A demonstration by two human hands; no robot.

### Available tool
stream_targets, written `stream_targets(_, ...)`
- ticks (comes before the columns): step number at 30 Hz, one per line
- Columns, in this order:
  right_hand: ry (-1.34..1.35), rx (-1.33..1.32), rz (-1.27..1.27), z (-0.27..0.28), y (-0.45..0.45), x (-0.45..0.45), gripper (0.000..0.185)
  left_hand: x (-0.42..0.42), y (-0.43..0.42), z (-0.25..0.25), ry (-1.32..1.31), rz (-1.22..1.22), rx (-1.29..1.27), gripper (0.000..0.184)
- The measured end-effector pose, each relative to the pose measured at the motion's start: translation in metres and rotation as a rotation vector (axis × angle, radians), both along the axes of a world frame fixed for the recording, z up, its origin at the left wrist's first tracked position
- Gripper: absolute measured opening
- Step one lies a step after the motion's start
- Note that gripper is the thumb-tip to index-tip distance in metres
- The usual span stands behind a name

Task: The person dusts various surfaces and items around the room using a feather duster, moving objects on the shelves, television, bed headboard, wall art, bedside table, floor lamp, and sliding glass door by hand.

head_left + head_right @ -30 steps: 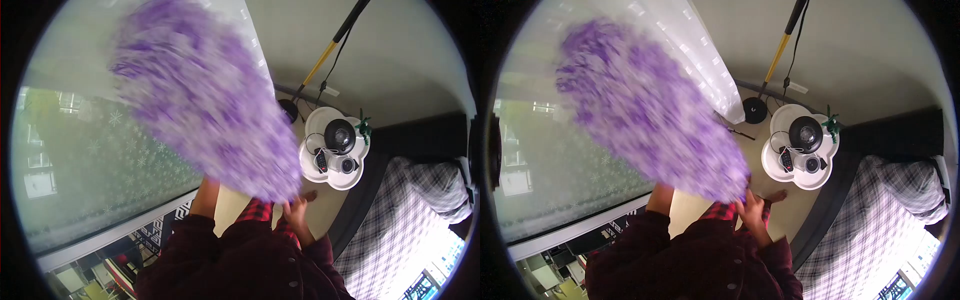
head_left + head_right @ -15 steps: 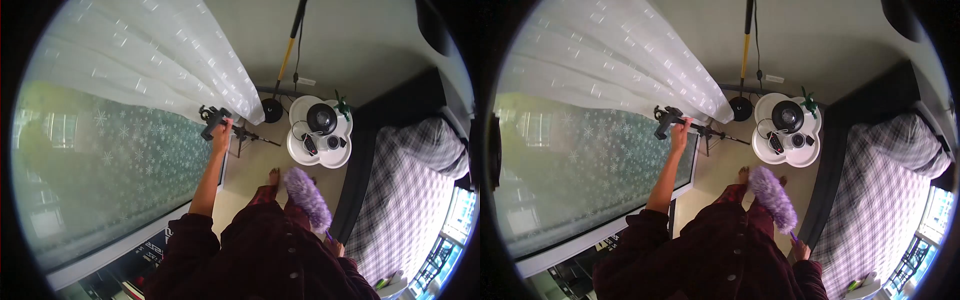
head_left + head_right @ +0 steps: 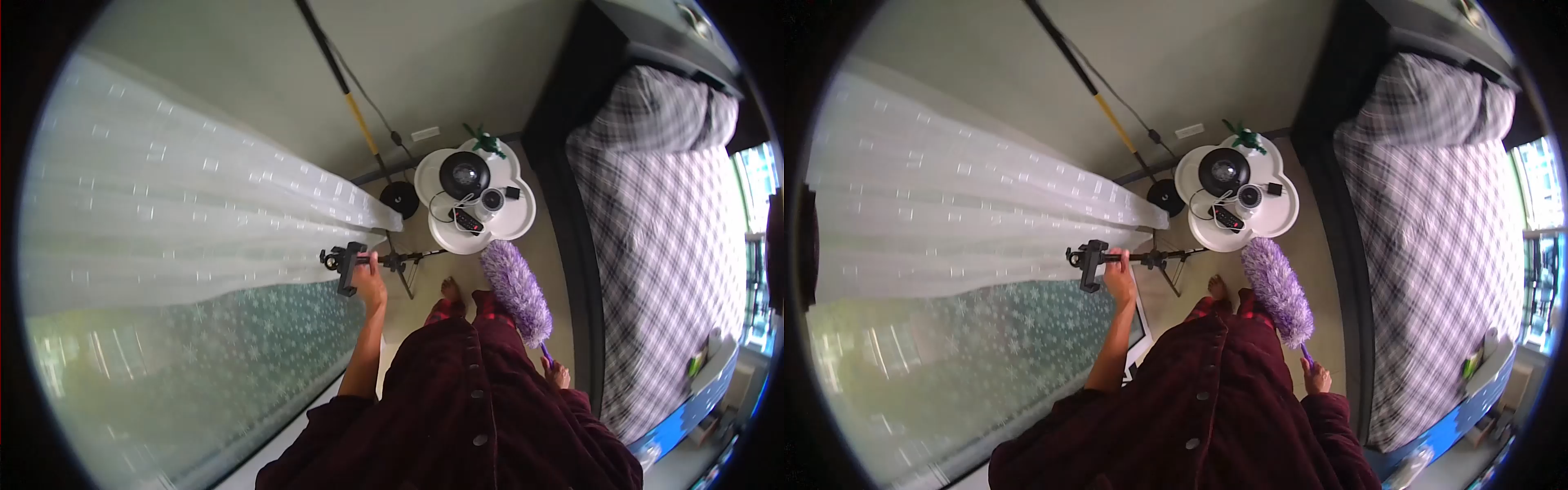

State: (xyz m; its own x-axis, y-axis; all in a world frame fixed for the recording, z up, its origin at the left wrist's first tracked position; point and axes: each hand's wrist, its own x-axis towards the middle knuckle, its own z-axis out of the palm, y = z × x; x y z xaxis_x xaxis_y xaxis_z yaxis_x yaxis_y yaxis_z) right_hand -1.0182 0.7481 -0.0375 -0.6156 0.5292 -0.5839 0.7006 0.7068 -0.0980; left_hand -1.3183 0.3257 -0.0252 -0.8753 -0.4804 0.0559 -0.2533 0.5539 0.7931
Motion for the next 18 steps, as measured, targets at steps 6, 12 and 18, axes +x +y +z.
stream_targets(6, -0.068, -0.002, -0.184, -0.008, -0.008, 0.066, 0.064, 0.021, 0.020, 0.119, -1.258, -0.918, 0.882, 0.065)
stream_targets(12, -0.157, 0.021, -0.536, -0.027, -0.034, 0.101, 0.069, -0.137, 0.020, 0.278, -0.205, -1.174, 0.579, 0.034)
stream_targets(18, 0.039, 0.066, -0.802, -0.055, -0.067, 0.106, 0.075, -0.323, -0.009, 0.239, 0.253, -0.583, -0.172, 0.051)
